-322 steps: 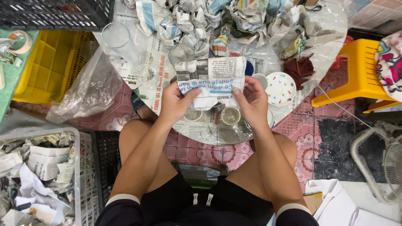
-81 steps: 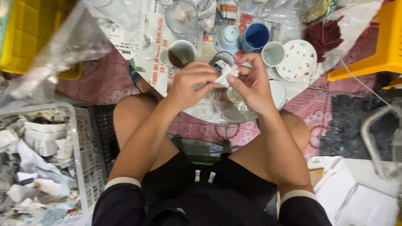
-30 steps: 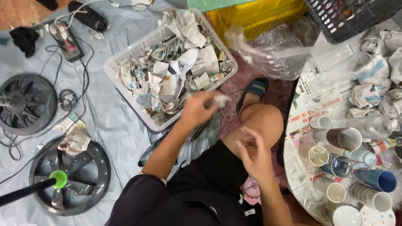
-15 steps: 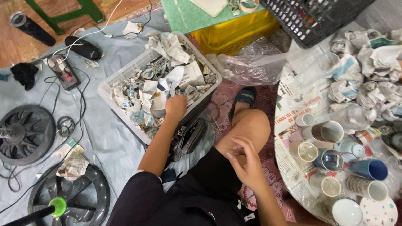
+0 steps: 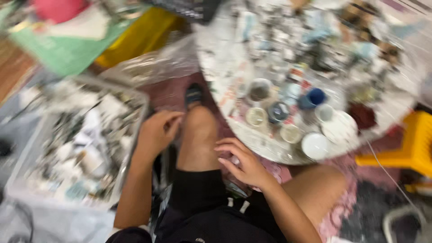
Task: The person sits cross-legged and repeatedly folds small pieces of newspaper into compact bundles. They pick up a piece, fold it multiple times, and place the finished bundle into a nearby basket. The process is repeated with several pieces of newspaper.
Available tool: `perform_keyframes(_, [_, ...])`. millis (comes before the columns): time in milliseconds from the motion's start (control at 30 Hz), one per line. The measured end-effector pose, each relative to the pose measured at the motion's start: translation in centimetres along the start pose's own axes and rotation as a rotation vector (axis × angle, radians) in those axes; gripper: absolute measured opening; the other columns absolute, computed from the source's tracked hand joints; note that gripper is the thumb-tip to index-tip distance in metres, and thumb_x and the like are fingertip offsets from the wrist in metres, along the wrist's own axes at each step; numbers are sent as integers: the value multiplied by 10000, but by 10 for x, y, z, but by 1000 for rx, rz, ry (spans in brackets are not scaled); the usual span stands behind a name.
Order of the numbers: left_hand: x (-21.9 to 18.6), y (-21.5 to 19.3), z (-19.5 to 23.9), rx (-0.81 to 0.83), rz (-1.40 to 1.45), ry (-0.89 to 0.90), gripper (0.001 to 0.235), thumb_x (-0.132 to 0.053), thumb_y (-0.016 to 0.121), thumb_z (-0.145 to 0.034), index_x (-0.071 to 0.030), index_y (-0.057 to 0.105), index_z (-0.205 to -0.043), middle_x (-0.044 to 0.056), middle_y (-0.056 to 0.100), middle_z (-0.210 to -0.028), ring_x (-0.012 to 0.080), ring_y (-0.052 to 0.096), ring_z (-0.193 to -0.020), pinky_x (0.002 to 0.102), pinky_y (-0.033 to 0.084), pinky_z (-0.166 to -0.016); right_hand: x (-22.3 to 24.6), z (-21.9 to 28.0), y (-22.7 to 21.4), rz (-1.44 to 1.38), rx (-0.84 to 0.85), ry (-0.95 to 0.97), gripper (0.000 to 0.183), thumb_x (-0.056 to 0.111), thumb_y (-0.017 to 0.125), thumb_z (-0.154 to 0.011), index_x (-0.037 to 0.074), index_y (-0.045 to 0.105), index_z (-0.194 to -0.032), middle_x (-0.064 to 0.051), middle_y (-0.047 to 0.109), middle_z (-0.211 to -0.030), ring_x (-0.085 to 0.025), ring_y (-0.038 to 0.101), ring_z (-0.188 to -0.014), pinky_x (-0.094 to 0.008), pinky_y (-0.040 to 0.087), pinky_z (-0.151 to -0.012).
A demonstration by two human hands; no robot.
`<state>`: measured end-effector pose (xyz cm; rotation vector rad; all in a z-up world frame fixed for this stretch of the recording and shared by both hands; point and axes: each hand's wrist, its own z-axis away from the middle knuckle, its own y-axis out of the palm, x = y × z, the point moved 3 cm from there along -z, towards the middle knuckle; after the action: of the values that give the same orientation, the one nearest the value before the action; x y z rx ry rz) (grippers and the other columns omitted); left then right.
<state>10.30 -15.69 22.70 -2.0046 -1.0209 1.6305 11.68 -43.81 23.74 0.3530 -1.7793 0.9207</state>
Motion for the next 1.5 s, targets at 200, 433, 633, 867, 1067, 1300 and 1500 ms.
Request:
perform_keyframes(200, [-142,96,-62,320,561,345,268,-85,744,-900,-111,733,-1167,72,740,-1016,188,718,-753,292,578,-650,-25,30,-70,65,-235,46,304,56,676,-953,33,622,-1252,-133,618,-1284,-277,637,-1191,-373,520,-994])
perform_keyframes(433, [-205,205,-116,356,734,514,264,-71,703,-917,-93,733,-1179,66,686,-897,195,659,-710,310,537,-660,-58,53,-135,102,-460,279,309,102,694,-924,6,594,-1200,-138,672,-1095,-260,694,-991,-369,544,-885])
perform_keyframes(633, [-176,217,-111,55,565,587,202,-55,703,-916,-73,717,-1117,129,647,-1064,309,670,-985,371,540,-859,-73,22,-171,309,-315,137,217,60,681,-917,6,661,-1126,-153,700,-1065,-266,689,-973,-362,543,-878])
perform_keyframes(867, [-158,198,-131,135,616,480,276,-40,706,-891,-37,694,-1167,132,665,-1136,299,682,-1008,366,558,-868,-143,-27,-225,85,-365,374,314,125,613,-972,79,605,-1283,-130,753,-1022,-217,731,-852,-341,578,-749])
perform_keyframes(1067, [-170,208,-136,230,568,564,187,-27,727,-876,-58,727,-1060,101,683,-1080,266,701,-984,352,574,-852,-236,-92,-272,637,-343,371,351,185,655,-927,83,621,-1261,-229,637,-1233,-373,672,-1016,-448,545,-878])
perform_keyframes(1300, [-169,216,-139,303,617,527,155,-31,735,-866,-69,749,-1016,83,684,-1078,255,710,-987,354,576,-852,-343,-130,-294,870,-65,1053,483,347,637,-941,121,531,-1355,-230,582,-1353,-414,616,-1205,-516,501,-981])
perform_keyframes(1500, [-166,219,-139,321,638,542,188,-25,727,-855,-68,749,-1037,86,671,-1099,264,708,-1006,357,576,-867,-407,-135,-295,795,-6,1023,602,293,702,-847,113,518,-1392,-215,668,-1277,-387,652,-1182,-502,513,-999])
